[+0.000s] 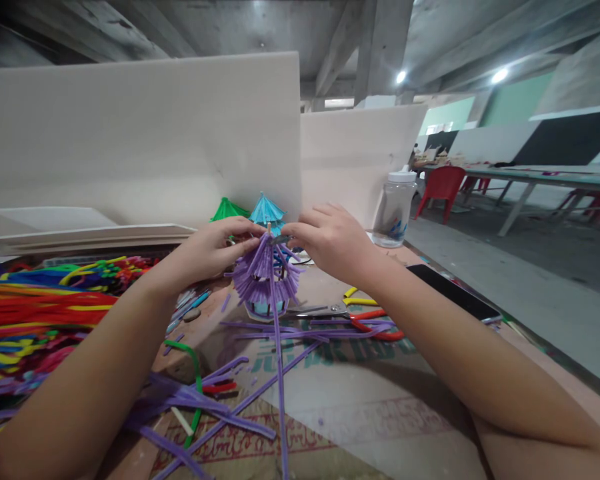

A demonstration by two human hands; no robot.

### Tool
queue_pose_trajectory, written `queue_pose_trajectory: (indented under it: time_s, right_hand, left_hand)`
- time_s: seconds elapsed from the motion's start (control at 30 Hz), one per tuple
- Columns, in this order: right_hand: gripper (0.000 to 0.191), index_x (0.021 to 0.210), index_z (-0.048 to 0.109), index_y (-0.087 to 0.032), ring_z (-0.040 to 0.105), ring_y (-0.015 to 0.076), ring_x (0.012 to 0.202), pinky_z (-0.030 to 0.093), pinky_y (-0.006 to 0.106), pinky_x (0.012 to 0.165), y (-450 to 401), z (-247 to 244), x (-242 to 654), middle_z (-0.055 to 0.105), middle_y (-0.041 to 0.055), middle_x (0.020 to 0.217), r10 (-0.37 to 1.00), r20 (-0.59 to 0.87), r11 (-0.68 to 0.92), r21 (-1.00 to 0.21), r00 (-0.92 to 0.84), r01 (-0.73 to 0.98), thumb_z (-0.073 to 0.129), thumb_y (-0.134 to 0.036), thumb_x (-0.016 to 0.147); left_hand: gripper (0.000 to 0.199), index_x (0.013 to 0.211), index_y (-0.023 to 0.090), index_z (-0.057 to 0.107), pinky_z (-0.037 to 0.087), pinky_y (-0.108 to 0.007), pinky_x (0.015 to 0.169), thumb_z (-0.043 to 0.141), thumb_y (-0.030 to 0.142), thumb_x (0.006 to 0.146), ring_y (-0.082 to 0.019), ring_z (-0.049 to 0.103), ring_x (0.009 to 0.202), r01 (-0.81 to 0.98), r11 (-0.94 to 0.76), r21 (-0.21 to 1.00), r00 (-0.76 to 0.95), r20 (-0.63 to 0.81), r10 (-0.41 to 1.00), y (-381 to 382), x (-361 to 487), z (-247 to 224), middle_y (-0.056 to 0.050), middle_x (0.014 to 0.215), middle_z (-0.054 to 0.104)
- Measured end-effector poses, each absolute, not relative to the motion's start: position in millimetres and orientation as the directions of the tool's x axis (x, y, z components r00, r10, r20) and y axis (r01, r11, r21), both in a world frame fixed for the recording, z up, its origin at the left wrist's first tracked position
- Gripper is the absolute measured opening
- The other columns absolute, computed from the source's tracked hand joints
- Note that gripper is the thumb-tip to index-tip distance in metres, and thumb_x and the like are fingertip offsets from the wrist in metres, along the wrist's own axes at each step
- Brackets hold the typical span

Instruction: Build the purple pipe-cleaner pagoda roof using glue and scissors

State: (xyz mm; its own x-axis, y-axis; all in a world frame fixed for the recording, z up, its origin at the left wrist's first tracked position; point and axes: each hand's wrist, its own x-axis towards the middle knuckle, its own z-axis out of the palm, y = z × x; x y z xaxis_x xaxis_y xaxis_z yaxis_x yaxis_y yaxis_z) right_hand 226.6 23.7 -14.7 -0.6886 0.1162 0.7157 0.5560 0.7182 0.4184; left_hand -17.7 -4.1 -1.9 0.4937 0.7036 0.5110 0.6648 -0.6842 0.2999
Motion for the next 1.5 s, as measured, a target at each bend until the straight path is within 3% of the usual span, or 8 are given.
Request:
queue_pose_trajectory:
  time_s: [0.27, 1.07, 1.5]
  right_hand:
    - [0.024, 0.102, 0.073, -0.020, 0.052, 0.0186, 0.075, 0.033, 0.033, 0.071, 22.1, -15.0, 226.6, 0.066, 0.0053, 0.078, 0.120, 0.703, 0.692, 0.447, -0.701, 0.567, 0.050, -0.027, 0.100]
    - [0.021, 0.100, 0.073, -0.020, 0.055, 0.0189, 0.076, 0.035, 0.032, 0.071, 17.2, -12.4, 226.5, 0.067, 0.0059, 0.079, 0.145, 0.744, 0.722, 0.371, -0.652, 0.584, 0.053, -0.024, 0.098]
    - [0.022, 0.102, 0.073, -0.020, 0.054, 0.0185, 0.076, 0.035, 0.032, 0.071, 19.4, -14.1, 226.9, 0.067, 0.0052, 0.080, 0.128, 0.714, 0.710, 0.418, -0.688, 0.567, 0.052, -0.027, 0.099]
  left_hand:
    - [0.027, 0.112, 0.021, 0.072, 0.050, -0.033, 0.091, 0.053, 0.029, 0.094, -0.020, 0.066, 0.104, 0.673, -0.683, 0.286, 0.495, 0.512, 0.702, -2.9, -18.3, -2.6, -0.005, 0.112, 0.074]
    - [0.026, 0.111, 0.022, 0.073, 0.049, -0.031, 0.090, 0.054, 0.029, 0.094, -0.020, 0.065, 0.102, 0.680, -0.684, 0.263, 0.498, 0.519, 0.695, -2.2, -17.1, -3.2, -0.004, 0.109, 0.074]
    - [0.027, 0.113, 0.022, 0.073, 0.049, -0.031, 0.089, 0.054, 0.029, 0.095, -0.020, 0.065, 0.102, 0.675, -0.694, 0.250, 0.511, 0.520, 0.684, -2.0, -17.3, -3.4, -0.004, 0.109, 0.074]
